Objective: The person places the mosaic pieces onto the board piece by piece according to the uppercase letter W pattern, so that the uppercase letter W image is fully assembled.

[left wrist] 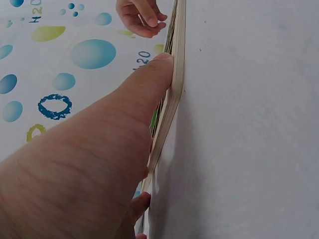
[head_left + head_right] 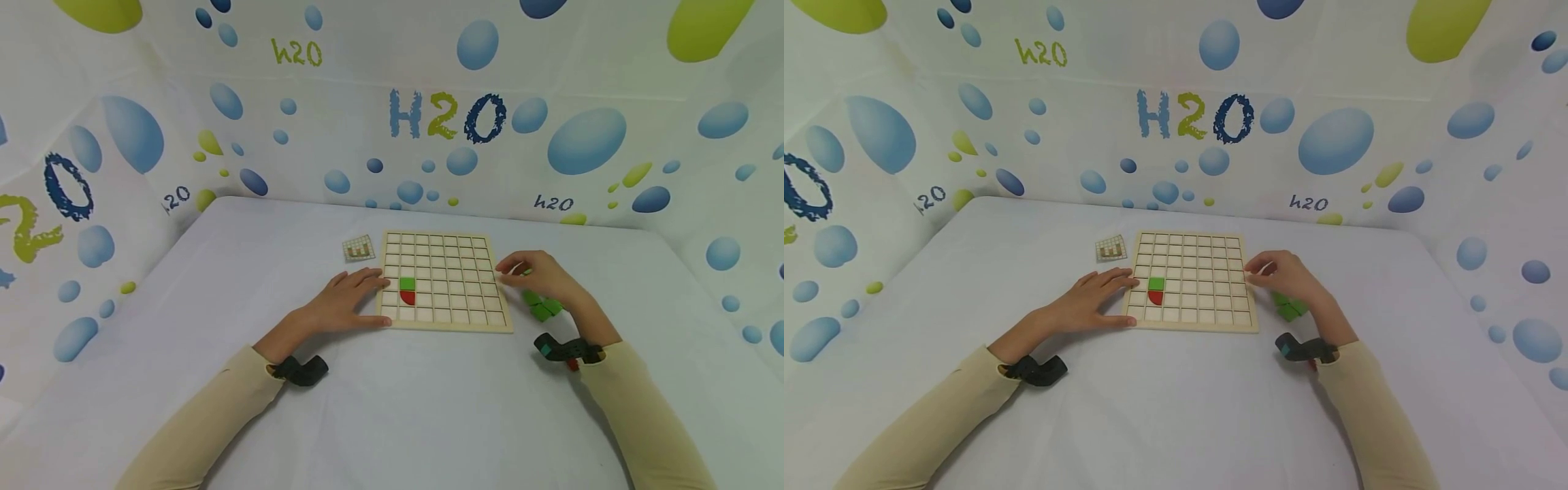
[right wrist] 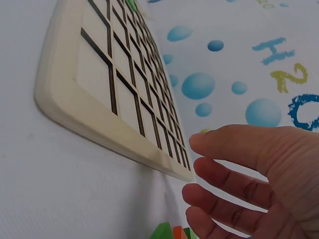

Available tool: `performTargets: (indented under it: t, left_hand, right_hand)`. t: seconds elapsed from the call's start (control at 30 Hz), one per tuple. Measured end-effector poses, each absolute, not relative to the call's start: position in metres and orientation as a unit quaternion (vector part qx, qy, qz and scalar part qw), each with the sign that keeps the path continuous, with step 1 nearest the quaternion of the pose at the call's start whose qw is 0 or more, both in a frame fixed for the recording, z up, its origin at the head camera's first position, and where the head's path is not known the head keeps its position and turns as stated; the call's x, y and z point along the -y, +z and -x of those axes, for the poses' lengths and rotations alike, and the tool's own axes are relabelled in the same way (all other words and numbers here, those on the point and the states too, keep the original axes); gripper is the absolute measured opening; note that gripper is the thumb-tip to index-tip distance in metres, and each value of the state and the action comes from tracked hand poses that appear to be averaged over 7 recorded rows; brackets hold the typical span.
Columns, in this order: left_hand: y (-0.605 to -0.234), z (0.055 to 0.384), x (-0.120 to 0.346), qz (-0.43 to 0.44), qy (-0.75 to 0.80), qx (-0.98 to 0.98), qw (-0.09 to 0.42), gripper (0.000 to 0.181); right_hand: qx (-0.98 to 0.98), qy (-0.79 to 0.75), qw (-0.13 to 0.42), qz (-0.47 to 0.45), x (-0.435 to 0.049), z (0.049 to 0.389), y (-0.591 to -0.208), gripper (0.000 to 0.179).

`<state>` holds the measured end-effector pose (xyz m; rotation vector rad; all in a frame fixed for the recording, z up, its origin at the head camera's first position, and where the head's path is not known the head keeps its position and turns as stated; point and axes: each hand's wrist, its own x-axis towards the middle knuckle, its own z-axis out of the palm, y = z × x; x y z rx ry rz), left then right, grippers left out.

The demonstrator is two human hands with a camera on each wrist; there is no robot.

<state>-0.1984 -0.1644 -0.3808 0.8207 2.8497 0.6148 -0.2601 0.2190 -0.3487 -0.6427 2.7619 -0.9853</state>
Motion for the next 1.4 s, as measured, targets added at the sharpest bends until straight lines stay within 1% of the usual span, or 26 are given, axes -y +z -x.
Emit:
performTargets:
  t: [0.3,0.8,1.4]
  left_hand:
    - [-0.379,0.197,0.163,-0.265,0.204,-0.941,0.061,0.073]
    - [-0.384,0.199,0.164,-0.264,0.205,-0.94,0.061,0.074]
    - [-0.38,0.198,0.162,-0.266,0.206,-0.94,0.056,0.074]
  right_hand:
    - [-0.918,-0.339,0.089,0.189,-0.231,0.261,-0.346,0.027]
    - [-0.932,-0.32,0.087,0.148,-0.254,0.267,-0.349,0.029]
    - [-0.93,-0.315,0.11,0.153,-0.264,0.272,-0.352,0.03]
